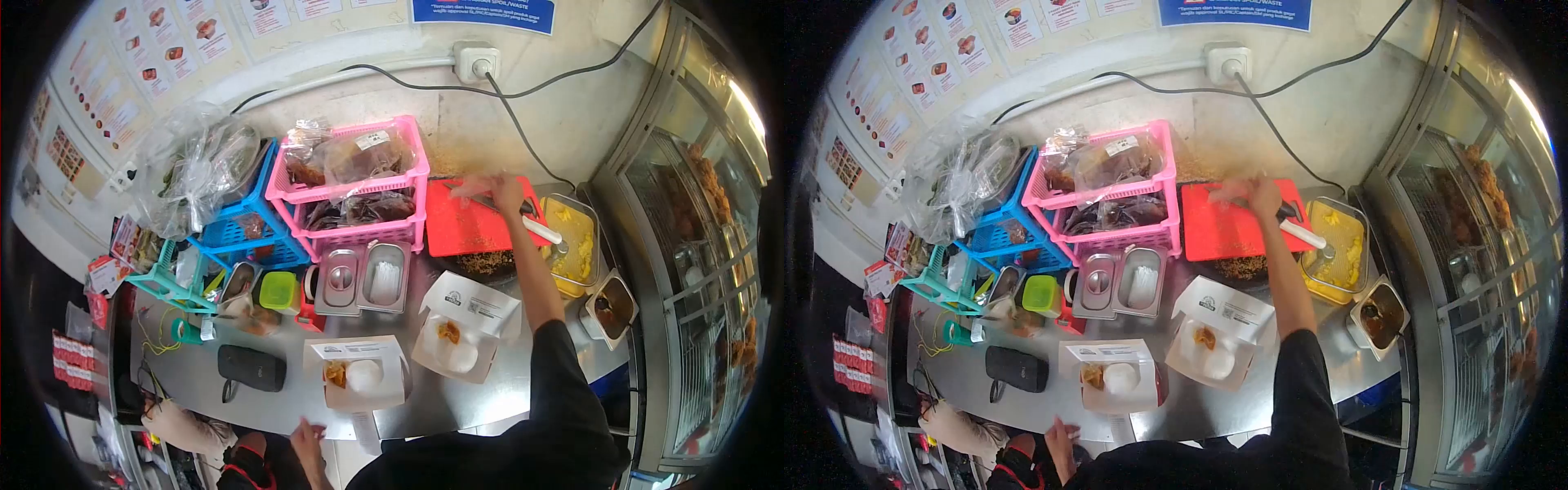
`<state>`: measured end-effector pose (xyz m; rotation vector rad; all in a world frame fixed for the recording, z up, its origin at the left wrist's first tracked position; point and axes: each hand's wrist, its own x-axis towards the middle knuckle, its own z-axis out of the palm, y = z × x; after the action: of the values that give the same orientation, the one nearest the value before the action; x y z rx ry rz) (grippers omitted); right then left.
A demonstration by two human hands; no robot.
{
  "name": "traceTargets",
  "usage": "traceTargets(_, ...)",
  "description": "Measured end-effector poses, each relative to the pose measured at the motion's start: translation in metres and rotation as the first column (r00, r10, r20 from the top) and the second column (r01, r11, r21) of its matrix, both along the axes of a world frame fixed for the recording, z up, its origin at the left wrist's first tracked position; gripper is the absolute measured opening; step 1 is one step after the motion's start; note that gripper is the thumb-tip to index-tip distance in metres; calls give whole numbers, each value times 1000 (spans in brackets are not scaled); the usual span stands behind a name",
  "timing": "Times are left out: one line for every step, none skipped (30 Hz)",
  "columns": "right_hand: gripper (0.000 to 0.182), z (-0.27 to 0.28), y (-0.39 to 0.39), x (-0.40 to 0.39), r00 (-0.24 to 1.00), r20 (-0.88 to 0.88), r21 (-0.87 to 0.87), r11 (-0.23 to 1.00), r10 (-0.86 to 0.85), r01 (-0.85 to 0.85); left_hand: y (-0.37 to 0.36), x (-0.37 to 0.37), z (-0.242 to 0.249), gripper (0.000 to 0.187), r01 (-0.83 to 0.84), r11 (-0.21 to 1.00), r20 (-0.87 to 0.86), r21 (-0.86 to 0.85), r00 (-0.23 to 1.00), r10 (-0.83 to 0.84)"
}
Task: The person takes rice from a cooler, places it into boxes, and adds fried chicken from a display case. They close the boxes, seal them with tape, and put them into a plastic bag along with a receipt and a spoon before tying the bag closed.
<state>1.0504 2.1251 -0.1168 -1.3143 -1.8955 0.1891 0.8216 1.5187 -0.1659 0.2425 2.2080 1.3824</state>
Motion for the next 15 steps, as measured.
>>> traceTargets(21,12,-23,-4,992,-56,68,992,110,-106,32,9,25,44,85,989,-23,117,996,-83)
traceTargets(17,22,-54,-11,986,-48,209,967,160,-147,65,19,46,38,197,953,-43,230,980,-192)
traceTargets(14,32,-94,-19,979,-32,348,920,200,-177,99,29,64,32,311,887,-78,340,950,-304)
traceTargets(11,49,-146,-22,982,-40,273,948,183,-165,132,41,76,19,398,802,-103,444,912,-396)
traceTargets(13,44,-182,-14,939,272,236,931,211,-277,168,68,94,14,284,772,-8,569,940,-341)
traceTargets(15,34,-220,-13,958,222,145,966,179,-214,206,94,116,12,308,743,-61,594,938,-340)
traceTargets(12,43,-261,-9,968,9,170,954,249,-247,224,113,131,11,335,711,-113,618,933,-342)
traceTargets(12,38,-293,1,963,58,17,965,262,-263,229,119,122,11,362,687,-114,629,918,-380)
traceTargets(13,34,-319,14,959,100,-132,959,265,-251,244,124,101,11,513,708,-290,485,858,-424)
traceTargets(19,34,-339,31,945,116,-211,938,304,-276,259,135,88,13,640,699,-456,318,750,-480)
traceTargets(28,35,-355,49,937,127,-284,917,327,-281,252,145,78,15,648,622,-373,441,762,-529)
traceTargets(29,30,-362,66,941,-208,-512,790,267,-337,240,157,73,18,668,573,-354,475,741,-571)
traceTargets(30,18,-367,85,847,-523,-634,619,98,-463,226,175,74,20,754,519,-491,403,657,-572)
traceTargets(30,0,-370,96,775,-626,-690,527,-90,-497,211,192,72,19,794,417,-496,441,603,-625)
traceTargets(30,-14,-378,105,660,-698,-703,437,-277,-560,189,213,84,19,827,365,-505,427,553,-662)
